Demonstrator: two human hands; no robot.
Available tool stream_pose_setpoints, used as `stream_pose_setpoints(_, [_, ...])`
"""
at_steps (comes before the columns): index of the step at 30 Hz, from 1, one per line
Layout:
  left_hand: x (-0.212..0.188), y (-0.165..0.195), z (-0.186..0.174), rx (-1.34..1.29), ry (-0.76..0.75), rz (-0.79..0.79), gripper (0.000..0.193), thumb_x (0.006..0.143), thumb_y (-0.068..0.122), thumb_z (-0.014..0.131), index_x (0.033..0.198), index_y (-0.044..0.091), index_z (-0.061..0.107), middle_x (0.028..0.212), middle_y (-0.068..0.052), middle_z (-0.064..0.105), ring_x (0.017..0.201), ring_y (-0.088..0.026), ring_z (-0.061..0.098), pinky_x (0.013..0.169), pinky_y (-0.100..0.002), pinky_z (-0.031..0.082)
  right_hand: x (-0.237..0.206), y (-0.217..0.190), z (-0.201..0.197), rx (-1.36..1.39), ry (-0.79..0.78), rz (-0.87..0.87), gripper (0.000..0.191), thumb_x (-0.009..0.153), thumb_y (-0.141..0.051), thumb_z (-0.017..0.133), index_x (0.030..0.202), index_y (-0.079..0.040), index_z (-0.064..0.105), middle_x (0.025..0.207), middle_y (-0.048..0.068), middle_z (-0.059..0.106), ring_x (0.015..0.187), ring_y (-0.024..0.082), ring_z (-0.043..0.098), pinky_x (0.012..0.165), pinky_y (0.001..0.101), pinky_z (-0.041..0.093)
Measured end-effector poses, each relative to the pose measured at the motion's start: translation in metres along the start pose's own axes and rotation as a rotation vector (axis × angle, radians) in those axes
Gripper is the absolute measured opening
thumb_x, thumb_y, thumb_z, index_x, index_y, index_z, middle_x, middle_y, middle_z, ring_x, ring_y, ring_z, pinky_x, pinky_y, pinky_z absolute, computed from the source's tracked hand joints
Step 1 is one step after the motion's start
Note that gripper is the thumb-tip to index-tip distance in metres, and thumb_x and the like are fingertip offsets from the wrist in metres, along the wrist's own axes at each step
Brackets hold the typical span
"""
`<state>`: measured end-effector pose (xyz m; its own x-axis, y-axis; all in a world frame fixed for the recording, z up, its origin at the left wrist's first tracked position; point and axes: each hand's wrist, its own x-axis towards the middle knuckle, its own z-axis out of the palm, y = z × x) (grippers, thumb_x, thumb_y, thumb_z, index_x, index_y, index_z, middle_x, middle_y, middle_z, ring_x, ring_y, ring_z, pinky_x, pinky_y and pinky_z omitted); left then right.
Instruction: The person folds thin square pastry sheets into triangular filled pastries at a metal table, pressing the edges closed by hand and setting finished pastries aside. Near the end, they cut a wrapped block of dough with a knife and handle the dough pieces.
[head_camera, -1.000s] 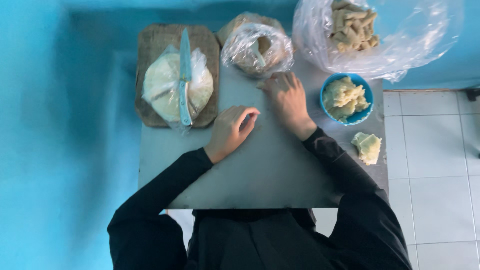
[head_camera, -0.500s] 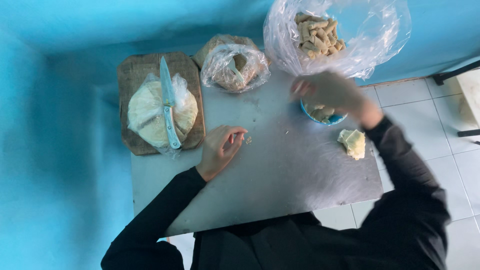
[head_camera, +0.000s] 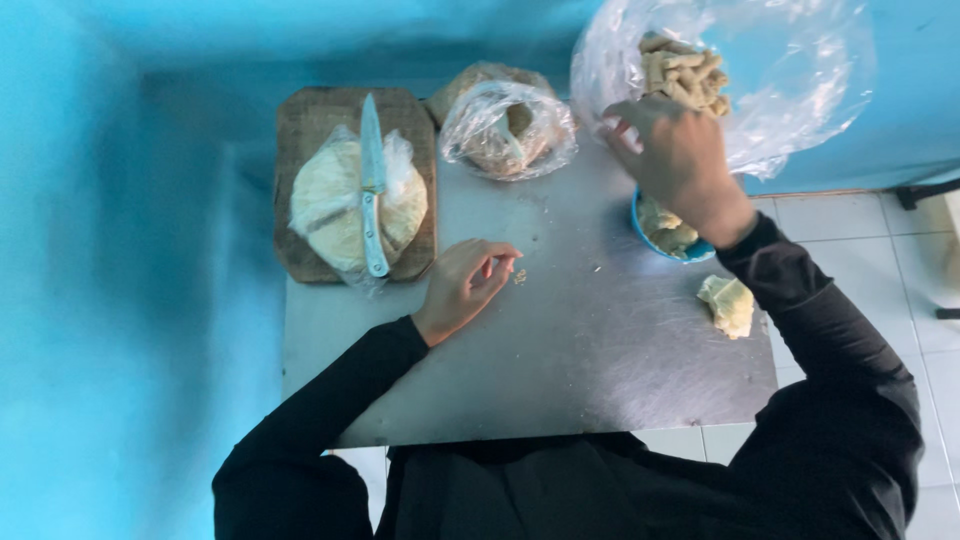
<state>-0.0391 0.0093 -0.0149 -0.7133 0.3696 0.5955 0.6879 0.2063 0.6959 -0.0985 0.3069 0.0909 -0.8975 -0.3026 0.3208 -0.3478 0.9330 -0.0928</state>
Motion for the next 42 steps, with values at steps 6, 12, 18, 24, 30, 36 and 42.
stream_pose_setpoints(6, [-0.006,-0.007,-0.003,-0.041,0.006,0.043,0.016,0.094,0.005,0.072,0.108,0.012,0.069,0.085,0.001,0.068,0.065,-0.015,0.057,0.065,-0.032,0.047,0.013,-0.082,0.025,-0.124,-0.011,-0.227,0.025,0.103,-0.03,0.064,0.121,-0.015,0.069,0.101,0.007,0.073,0.078,0.029,0.072,0.059,0.0411,0.055])
stream_pose_setpoints(12, [-0.014,-0.018,-0.006,-0.012,0.017,0.23,0.02,0.091,0.007,0.078,0.106,0.015,0.069,0.081,0.003,0.064,0.07,-0.018,0.06,0.072,-0.036,0.049,0.028,-0.133,0.047,0.023,0.109,-0.458,0.021,0.104,-0.027,0.065,0.121,-0.014,0.067,0.103,0.006,0.069,0.089,0.023,0.072,0.062,0.0373,0.056])
stream_pose_setpoints(18, [-0.017,-0.011,-0.019,0.08,-0.016,0.759,0.027,0.096,0.012,0.079,0.121,0.012,0.069,0.097,0.002,0.069,0.083,-0.016,0.067,0.075,-0.032,0.051,0.049,-0.168,0.074,0.115,0.1,-0.735,0.051,0.092,-0.01,0.067,0.141,-0.022,0.064,0.106,0.005,0.067,0.089,0.02,0.07,0.066,0.0299,0.057])
stream_pose_setpoints(24, [-0.003,0.022,-0.046,0.24,0.032,0.936,0.024,0.101,0.024,0.076,0.123,0.016,0.07,0.105,0.003,0.064,0.088,-0.012,0.062,0.072,-0.028,0.051,0.05,-0.207,0.1,0.299,-0.116,-0.584,0.045,0.098,-0.04,0.073,0.134,-0.015,0.063,0.078,0.012,0.069,0.051,0.028,0.064,0.044,0.039,0.049])
stream_pose_setpoints(30, [0.045,0.04,-0.1,0.249,0.252,0.804,0.015,0.097,0.016,0.074,0.112,0.011,0.072,0.097,0.003,0.066,0.077,-0.014,0.066,0.068,-0.03,0.049,0.036,-0.214,0.099,0.366,-0.212,-0.467,0.041,0.1,-0.028,0.066,0.134,-0.008,0.055,0.087,0.018,0.066,0.064,0.036,0.065,0.056,0.0461,0.05])
stream_pose_setpoints(36, [0.034,0.032,-0.147,0.118,0.461,0.016,0.023,0.103,-0.003,0.065,0.122,0.01,0.066,0.092,0.001,0.069,0.074,-0.012,0.064,0.069,-0.027,0.039,0.059,-0.184,0.074,0.426,-0.318,-0.316,0.038,0.102,-0.014,0.059,0.135,-0.001,0.046,0.103,0.024,0.064,0.079,0.044,0.066,0.07,0.0516,0.05])
stream_pose_setpoints(42, [0.028,-0.03,-0.128,0.372,0.543,-0.119,0.026,0.101,0.012,0.071,0.122,0.015,0.056,0.114,0.002,0.066,0.093,-0.015,0.058,0.084,-0.031,0.046,0.086,-0.136,0.064,0.596,-0.257,-0.099,0.052,0.105,-0.009,0.053,0.152,-0.004,0.032,0.098,0.026,0.063,0.086,0.046,0.066,0.079,0.0553,0.048])
